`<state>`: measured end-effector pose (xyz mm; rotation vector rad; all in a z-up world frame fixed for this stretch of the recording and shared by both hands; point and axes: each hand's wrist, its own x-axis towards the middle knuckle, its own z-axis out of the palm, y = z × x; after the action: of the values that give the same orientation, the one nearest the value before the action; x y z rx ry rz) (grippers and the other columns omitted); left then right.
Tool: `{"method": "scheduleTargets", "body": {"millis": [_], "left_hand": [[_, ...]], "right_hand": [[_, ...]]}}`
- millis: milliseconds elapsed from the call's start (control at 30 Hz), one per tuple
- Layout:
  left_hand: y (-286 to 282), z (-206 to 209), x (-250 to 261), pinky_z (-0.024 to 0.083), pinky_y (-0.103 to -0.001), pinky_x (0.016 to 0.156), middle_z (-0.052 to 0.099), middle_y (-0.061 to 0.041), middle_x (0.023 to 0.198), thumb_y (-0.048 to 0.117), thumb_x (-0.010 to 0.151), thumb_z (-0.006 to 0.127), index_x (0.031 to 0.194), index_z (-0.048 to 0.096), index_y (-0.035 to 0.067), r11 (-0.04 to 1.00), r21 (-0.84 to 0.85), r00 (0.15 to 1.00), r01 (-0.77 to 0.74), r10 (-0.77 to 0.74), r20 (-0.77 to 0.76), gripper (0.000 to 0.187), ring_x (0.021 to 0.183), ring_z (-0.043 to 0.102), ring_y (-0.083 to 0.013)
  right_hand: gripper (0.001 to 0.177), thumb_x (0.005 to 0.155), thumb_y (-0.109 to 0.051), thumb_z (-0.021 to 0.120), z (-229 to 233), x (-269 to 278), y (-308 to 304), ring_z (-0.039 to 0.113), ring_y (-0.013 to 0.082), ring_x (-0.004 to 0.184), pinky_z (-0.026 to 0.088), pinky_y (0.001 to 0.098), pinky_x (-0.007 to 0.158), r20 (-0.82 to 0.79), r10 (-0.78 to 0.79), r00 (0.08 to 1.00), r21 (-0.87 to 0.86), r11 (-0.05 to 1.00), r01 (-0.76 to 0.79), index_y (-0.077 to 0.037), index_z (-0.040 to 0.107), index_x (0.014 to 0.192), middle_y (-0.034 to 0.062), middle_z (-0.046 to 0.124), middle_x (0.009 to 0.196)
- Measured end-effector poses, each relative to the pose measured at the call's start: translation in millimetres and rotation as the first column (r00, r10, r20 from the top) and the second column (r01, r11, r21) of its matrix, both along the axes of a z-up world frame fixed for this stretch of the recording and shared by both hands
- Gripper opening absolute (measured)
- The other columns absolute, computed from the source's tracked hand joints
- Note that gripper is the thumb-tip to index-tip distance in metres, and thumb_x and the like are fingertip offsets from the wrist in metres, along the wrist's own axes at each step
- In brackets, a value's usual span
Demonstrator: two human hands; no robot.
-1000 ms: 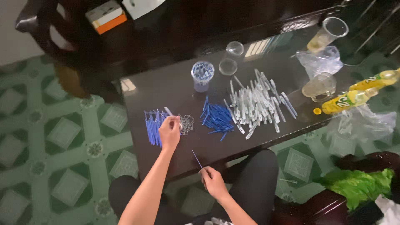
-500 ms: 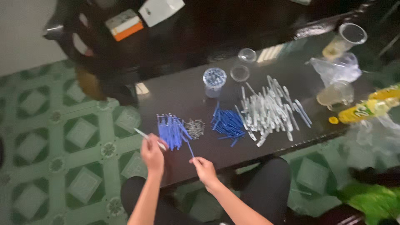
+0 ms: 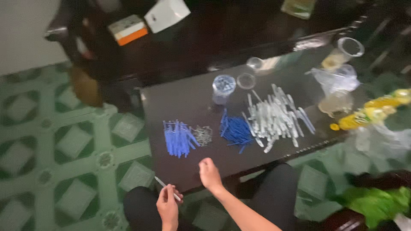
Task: The person assembles multiple pens by inserting blue ink refills and springs into clear pen barrels and then attaching the pen caps by hand.
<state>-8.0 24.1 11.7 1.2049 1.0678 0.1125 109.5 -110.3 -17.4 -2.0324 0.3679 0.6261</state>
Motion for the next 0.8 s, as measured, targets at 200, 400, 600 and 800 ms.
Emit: {"method": "scheduleTargets", "body": {"millis": [200, 400, 600, 800], "left_hand": [[3.3, -10.3, 48.7, 0.046, -0.032, 0.05, 0.062, -0.01, 0.068, 0.03, 0.107, 0.058, 0.094, 0.073, 0.004, 0.988, 0.113, 0.99, 0.108, -0.117, 0.075, 0.033, 0.055, 0.054, -0.0148], [-30.7, 21.1, 104.4, 0.062, -0.034, 0.063, 0.058, -0.009, 0.071, 0.028, 0.103, 0.062, 0.105, 0.081, 0.0, 0.917, 0.092, 0.921, 0.388, -0.39, 0.008, 0.034, 0.064, 0.057, -0.0142], [-83.1, 60.7, 175.7, 0.049, -0.033, 0.053, 0.064, -0.003, 0.064, 0.038, 0.099, 0.064, 0.088, 0.082, 0.009, 0.743, 0.244, 0.78, 0.623, -0.615, -0.119, 0.036, 0.057, 0.055, -0.0111], [-150.0, 15.1, 225.1, 0.059, -0.038, 0.081, 0.082, -0.005, 0.092, 0.045, 0.09, 0.077, 0.102, 0.086, 0.02, 0.541, 0.418, 0.605, 0.73, -0.796, -0.025, 0.029, 0.093, 0.078, -0.0216]], "right_hand": [[0.013, 0.094, -0.019, 0.051, -42.8, 67.5, -110.6, 0.064, 0.0363, 0.083, 0.045, 0.0479, 0.08, 0.645, -0.044, 0.763, -0.152, 0.971, 0.184, -0.011, 0.06, 0.089, 0.0112, 0.067, 0.084], [0.038, 0.099, -0.035, 0.054, 18.7, 130.6, -119.7, 0.059, 0.0315, 0.111, 0.045, 0.0492, 0.098, 0.628, 0.136, 0.766, -0.376, 0.915, 0.146, -0.007, 0.071, 0.118, 0.0131, 0.067, 0.111], [0.033, 0.098, -0.034, 0.058, 50.2, 69.2, -93.4, 0.07, 0.0188, 0.098, 0.053, 0.0333, 0.087, 0.524, -0.036, 0.851, 0.231, 0.968, -0.101, -0.008, 0.073, 0.113, 0.0066, 0.076, 0.109], [0.014, 0.085, -0.011, 0.065, 61.3, 72.0, -163.1, 0.072, 0.0287, 0.077, 0.056, 0.0379, 0.08, 0.623, -0.37, 0.689, 0.223, 0.928, 0.297, -0.014, 0.075, 0.075, 0.0086, 0.074, 0.072]]}}
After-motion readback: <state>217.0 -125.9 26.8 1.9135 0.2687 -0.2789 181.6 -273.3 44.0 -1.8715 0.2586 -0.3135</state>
